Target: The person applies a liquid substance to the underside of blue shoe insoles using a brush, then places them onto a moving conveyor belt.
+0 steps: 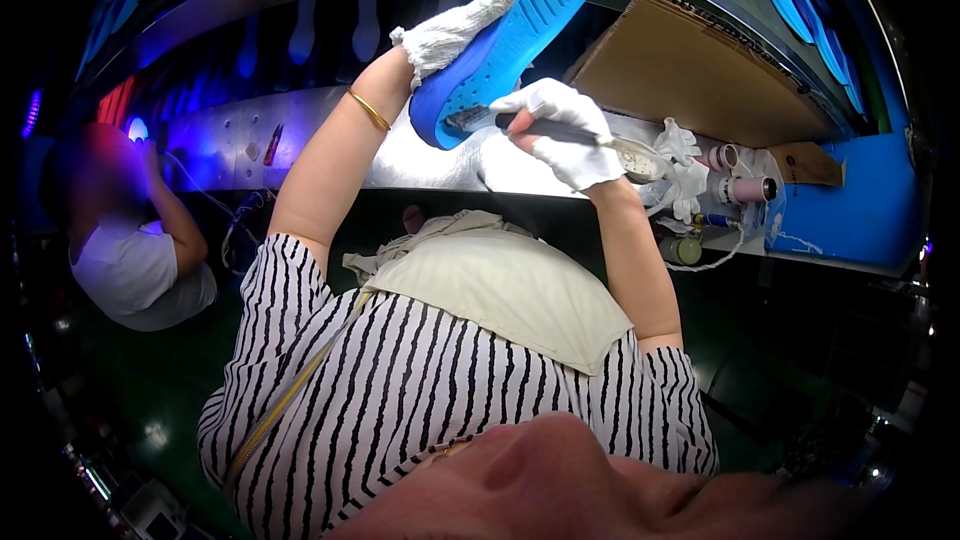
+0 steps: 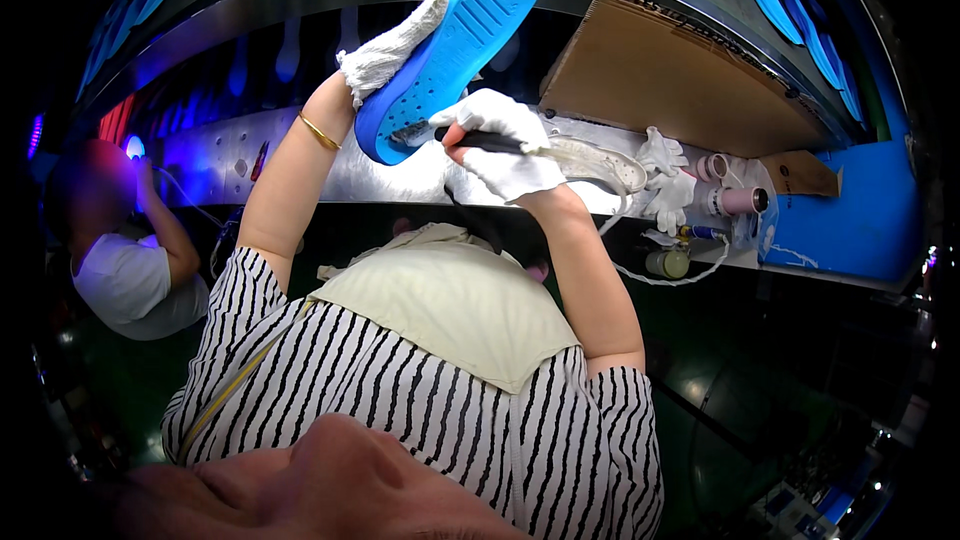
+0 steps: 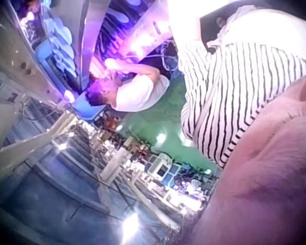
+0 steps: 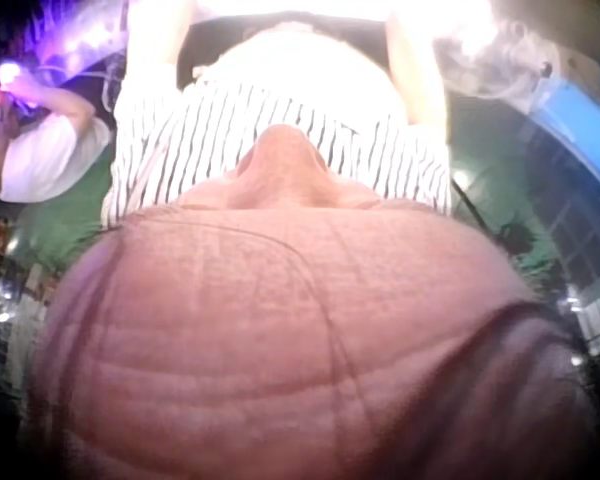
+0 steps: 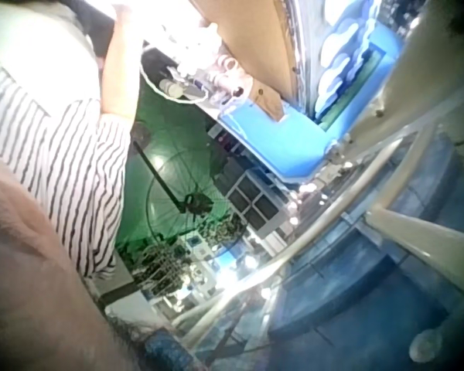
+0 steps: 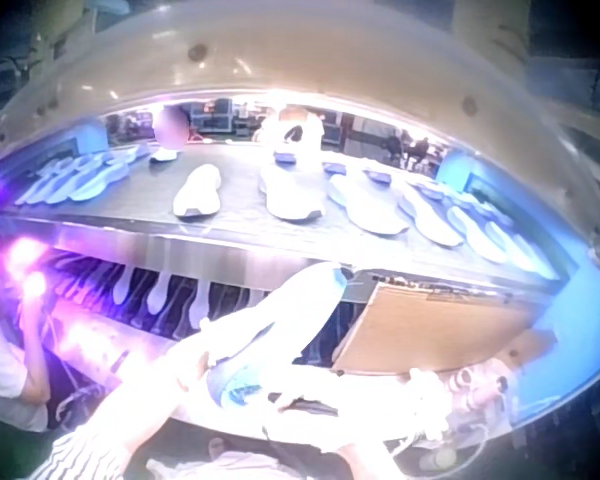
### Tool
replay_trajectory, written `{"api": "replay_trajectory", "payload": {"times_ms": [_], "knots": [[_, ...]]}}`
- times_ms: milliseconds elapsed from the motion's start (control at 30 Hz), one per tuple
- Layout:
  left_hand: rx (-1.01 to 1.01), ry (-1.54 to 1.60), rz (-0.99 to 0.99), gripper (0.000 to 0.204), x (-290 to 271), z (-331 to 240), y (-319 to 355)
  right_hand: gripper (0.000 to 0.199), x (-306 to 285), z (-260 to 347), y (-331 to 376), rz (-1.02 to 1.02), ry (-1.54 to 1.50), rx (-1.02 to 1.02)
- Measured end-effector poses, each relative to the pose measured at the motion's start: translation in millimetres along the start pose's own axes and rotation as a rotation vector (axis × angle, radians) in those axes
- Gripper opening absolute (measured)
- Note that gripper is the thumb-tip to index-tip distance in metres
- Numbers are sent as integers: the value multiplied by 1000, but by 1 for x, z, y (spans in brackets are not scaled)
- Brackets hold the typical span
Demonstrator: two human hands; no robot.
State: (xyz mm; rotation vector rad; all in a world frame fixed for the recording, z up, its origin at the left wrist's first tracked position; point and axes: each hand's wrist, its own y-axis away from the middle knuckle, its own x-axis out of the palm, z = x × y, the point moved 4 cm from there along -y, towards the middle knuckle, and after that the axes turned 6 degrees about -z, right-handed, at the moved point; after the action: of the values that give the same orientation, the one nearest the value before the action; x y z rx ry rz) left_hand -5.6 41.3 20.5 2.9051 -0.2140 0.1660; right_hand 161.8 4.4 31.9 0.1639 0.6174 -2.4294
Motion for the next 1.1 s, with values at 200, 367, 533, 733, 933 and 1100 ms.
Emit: {"api": "replay_trajectory", "payload": {"times_ms": [200,367,533,733,933,1100], "knots": [[-55,-110,0,95,-9,10,-14,17,-10,-1,1,49,-203,130],[0,-91,-117,97,3,-15,5,17,-17,4,-8,-31,88,-93],[92,167,-20,96,-18,-5,4,17,-38,12,-3,-34,86,-61],[99,845,291,79,-50,29,16,17,-51,-3,10,-398,-225,127],[-94,1087,165,56,2,88,30,21,-37,-24,19,-545,-143,138],[-69,817,101,68,53,83,29,17,-42,-9,-2,-664,277,-100]]}}
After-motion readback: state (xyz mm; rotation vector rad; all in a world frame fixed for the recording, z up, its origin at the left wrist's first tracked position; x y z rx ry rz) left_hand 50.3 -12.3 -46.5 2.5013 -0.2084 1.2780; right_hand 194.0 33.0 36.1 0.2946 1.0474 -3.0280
